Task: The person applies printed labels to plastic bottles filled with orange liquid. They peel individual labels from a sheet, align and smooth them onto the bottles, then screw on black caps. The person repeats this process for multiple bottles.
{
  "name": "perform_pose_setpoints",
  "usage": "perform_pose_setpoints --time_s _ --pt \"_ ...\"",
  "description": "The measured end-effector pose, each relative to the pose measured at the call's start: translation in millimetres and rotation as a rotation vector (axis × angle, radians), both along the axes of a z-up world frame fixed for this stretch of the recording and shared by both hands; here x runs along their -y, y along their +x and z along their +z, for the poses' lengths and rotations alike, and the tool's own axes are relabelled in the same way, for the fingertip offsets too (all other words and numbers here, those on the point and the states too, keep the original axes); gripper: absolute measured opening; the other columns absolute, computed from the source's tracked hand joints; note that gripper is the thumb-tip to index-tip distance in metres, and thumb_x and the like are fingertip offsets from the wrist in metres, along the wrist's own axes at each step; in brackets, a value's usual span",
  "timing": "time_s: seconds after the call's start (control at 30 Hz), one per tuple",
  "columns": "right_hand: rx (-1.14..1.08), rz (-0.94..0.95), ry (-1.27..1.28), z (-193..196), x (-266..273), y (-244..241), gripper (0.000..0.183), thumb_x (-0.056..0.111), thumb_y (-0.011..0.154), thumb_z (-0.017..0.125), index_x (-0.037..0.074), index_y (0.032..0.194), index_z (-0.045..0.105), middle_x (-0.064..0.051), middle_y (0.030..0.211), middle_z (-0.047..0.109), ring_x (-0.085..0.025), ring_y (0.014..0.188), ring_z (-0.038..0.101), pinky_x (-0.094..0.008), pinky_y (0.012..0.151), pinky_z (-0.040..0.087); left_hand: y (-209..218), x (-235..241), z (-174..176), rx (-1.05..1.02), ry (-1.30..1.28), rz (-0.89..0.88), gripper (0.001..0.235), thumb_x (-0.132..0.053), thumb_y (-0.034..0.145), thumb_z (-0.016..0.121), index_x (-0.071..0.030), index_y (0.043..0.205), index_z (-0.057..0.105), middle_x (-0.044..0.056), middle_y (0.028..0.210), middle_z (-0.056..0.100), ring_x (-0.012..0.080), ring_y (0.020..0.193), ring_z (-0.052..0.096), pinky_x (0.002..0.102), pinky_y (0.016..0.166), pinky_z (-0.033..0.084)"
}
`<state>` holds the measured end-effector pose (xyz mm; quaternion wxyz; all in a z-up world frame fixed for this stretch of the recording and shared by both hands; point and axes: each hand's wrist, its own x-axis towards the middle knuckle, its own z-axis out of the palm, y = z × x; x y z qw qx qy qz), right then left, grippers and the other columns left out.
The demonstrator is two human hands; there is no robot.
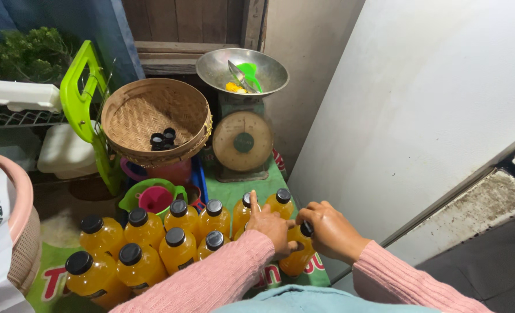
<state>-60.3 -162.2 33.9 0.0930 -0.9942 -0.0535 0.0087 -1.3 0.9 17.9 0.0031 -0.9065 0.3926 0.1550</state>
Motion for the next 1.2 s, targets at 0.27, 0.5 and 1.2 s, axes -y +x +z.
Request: perform_pose_setpoints --time_s 0.27,0.5,1.2 --pt "0.018 -0.035 0.102 -0.8 1.8 -2.1 0.041 0.003 0.069 0.078 0.009 0.109 0.071 -0.010 0.106 0.068 -0.034 0.103 0.066 -0.042 0.088 0.055 -0.2 -0.6 -2.1 0.016 0.007 -0.004 0.066 -0.068 0.093 0.052 -0.035 0.150 0.051 0.011 0.133 0.064 0.0338 0.143 0.040 0.072 0.119 -0.016" --pt "-0.161 -0.290 -0.092 -1.7 2.0 1.6 0.055 0.060 0.086 0.075 0.009 0.106 0.072 -0.015 0.095 0.076 -0.031 0.092 0.074 -0.041 0.083 0.058 -0.5 -1.2 -3.3 0.025 -0.009 -0.013 0.067 -0.067 0.091 0.054 -0.036 0.151 0.049 0.011 0.134 0.063 0.0344 0.143 0.039 0.072 0.118 -0.015" --pt "-0.063 -0.221 -0.024 -3.0 1.4 -1.1 0.039 0.037 0.081 0.086 0.006 0.098 0.070 -0.015 0.093 0.074 -0.034 0.089 0.072 -0.043 0.081 0.057 -1.5 -2.2 -2.3 0.009 -0.002 -0.013 0.068 -0.069 0.092 0.050 -0.036 0.151 0.049 0.011 0.133 0.063 0.0351 0.143 0.039 0.072 0.118 -0.016"
